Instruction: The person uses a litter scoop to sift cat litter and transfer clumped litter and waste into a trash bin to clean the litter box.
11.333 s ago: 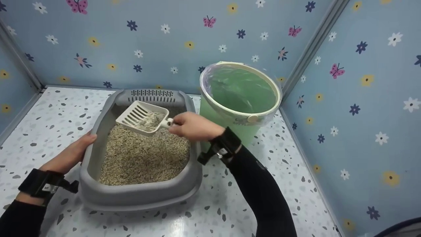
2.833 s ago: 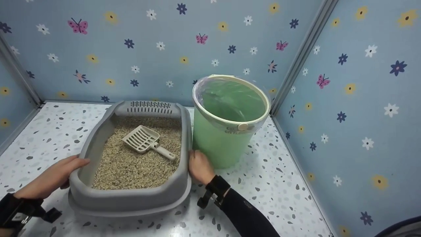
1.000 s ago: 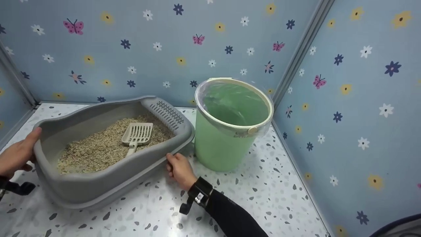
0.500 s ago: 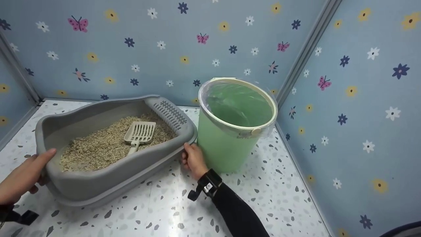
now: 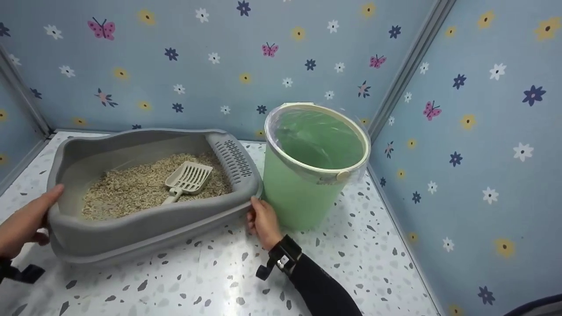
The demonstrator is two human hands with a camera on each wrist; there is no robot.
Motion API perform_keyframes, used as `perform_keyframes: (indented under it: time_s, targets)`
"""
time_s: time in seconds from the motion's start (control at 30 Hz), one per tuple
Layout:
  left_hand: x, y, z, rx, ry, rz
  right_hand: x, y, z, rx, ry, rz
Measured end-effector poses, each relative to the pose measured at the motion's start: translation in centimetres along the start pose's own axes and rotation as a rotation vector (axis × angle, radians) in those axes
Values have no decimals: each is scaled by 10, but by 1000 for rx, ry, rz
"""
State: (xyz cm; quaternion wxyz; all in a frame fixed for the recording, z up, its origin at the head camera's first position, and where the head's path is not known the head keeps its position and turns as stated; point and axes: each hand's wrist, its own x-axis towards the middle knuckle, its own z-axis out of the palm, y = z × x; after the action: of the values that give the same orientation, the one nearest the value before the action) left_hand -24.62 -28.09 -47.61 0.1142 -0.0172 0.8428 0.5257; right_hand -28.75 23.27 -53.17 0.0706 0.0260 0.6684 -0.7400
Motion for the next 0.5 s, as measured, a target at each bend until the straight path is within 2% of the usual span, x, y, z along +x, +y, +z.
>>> perform_keyframes:
  time_s: [0.1, 0.2, 0.3, 0.5]
  targets:
    - [-17, 6, 9, 17, -12, -37, 7, -2, -2, 44, 37, -7]
    - [-22, 11, 17, 8, 15, -38, 9, -4, -2, 51, 41, -33]
    - [-17, 10, 16, -12, 43, -26, 4, -4, 0, 45, 26, -52]
    - [7, -1, -1, -92, 88, 30, -17, 4, 1, 13, -49, -11]
